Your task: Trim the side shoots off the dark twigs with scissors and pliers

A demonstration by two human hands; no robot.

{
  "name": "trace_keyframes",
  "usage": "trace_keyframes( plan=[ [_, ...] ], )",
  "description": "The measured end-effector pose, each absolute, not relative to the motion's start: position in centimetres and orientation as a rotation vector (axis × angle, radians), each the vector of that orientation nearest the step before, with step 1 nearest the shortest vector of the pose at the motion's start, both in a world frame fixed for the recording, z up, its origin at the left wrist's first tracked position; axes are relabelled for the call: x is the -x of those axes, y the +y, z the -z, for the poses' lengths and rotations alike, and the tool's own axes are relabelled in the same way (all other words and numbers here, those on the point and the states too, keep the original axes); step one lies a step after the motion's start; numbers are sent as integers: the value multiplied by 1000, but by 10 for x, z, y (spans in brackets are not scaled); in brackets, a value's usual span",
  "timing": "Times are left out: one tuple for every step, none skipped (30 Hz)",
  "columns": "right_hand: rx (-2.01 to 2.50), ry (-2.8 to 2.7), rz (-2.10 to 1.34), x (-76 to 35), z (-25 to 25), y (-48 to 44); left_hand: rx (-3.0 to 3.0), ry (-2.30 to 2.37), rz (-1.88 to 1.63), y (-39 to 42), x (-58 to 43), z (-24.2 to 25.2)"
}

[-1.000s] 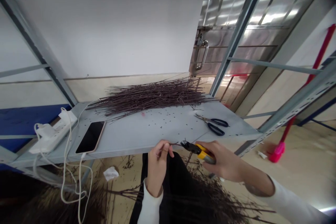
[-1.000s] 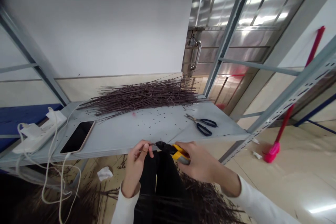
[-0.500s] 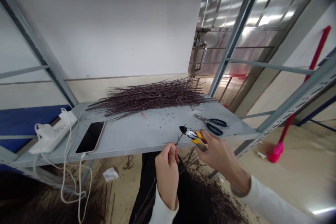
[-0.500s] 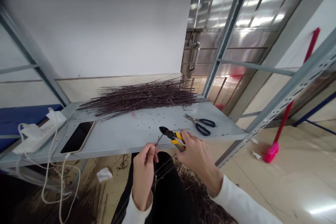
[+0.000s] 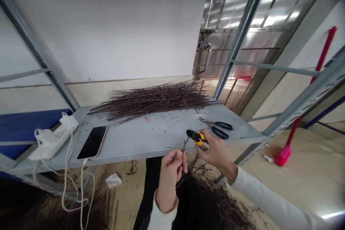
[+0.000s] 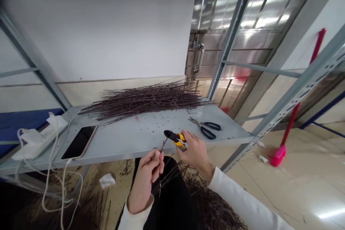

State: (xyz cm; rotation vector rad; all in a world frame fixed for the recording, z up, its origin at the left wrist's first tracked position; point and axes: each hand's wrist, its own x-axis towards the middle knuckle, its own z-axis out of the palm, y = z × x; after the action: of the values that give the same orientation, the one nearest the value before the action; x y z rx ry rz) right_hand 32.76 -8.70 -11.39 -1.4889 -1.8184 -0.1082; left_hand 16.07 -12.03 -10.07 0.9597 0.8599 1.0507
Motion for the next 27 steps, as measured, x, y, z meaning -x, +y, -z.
trace_keyframes(
  plan=[
    [1502, -1800, -70, -323, 115, -89, -935, 849, -1061, -119, -159, 101],
    [1505, -1773, -253, -318, 115, -92, -915, 842, -1070, -117, -158, 102],
    [1492, -1733, -433, -313, 116, -95, -897, 843, -1081, -116, -157, 104],
    [1464, -1676, -603, -309, 117, -99, -880, 849, -1092, -114, -156, 106],
    [1426, -1607, -762, -305, 118, -102, -867, 855, -1097, -113, -155, 108],
    [1378, -1532, -910, -301, 119, -106, -859, 860, -1105, -111, -155, 110],
    [1325, -1462, -1045, -298, 119, -110, -854, 862, -1117, -111, -156, 112],
    [1263, -1408, -1176, -296, 119, -113, -855, 858, -1127, -110, -156, 113],
    [1191, -1369, -1294, -294, 119, -115, -857, 846, -1130, -110, -157, 114],
    [1110, -1342, -1396, -293, 118, -117, -856, 828, -1127, -110, -158, 114],
    [1030, -1322, -1484, -292, 118, -118, -853, 810, -1123, -111, -159, 113],
    [958, -1307, -1551, -292, 118, -118, -849, 793, -1116, -112, -160, 112],
    [903, -1297, -1595, -293, 118, -118, -846, 779, -1107, -112, -160, 110],
    [868, -1296, -1625, -294, 117, -117, -845, 772, -1102, -113, -160, 109],
    [855, -1300, -1642, -296, 117, -115, -848, 770, -1098, -113, -160, 107],
    [856, -1311, -1652, -299, 117, -113, -857, 768, -1088, -113, -159, 106],
    [862, -1326, -1655, -303, 116, -110, -868, 764, -1073, -113, -157, 106],
    [871, -1346, -1655, -307, 116, -108, -877, 761, -1056, -113, -156, 106],
    [882, -1371, -1655, -312, 114, -105, -883, 757, -1040, -112, -155, 107],
    [896, -1409, -1648, -316, 112, -103, -885, 748, -1026, -111, -155, 109],
    [918, -1463, -1629, -321, 110, -100, -884, 735, -1013, -110, -154, 111],
    [943, -1528, -1598, -325, 107, -98, -881, 722, -1004, -109, -154, 114],
    [973, -1595, -1555, -329, 105, -96, -879, 709, -997, -108, -154, 116],
    [1008, -1661, -1504, -332, 102, -95, -877, 697, -990, -107, -155, 118],
    [1045, -1718, -1447, -334, 99, -93, -875, 690, -984, -106, -155, 120],
    [1082, -1767, -1392, -335, 96, -93, -872, 690, -982, -105, -155, 121],
    [1117, -1804, -1336, -336, 94, -92, -868, 693, -980, -105, -155, 122]
  ],
)
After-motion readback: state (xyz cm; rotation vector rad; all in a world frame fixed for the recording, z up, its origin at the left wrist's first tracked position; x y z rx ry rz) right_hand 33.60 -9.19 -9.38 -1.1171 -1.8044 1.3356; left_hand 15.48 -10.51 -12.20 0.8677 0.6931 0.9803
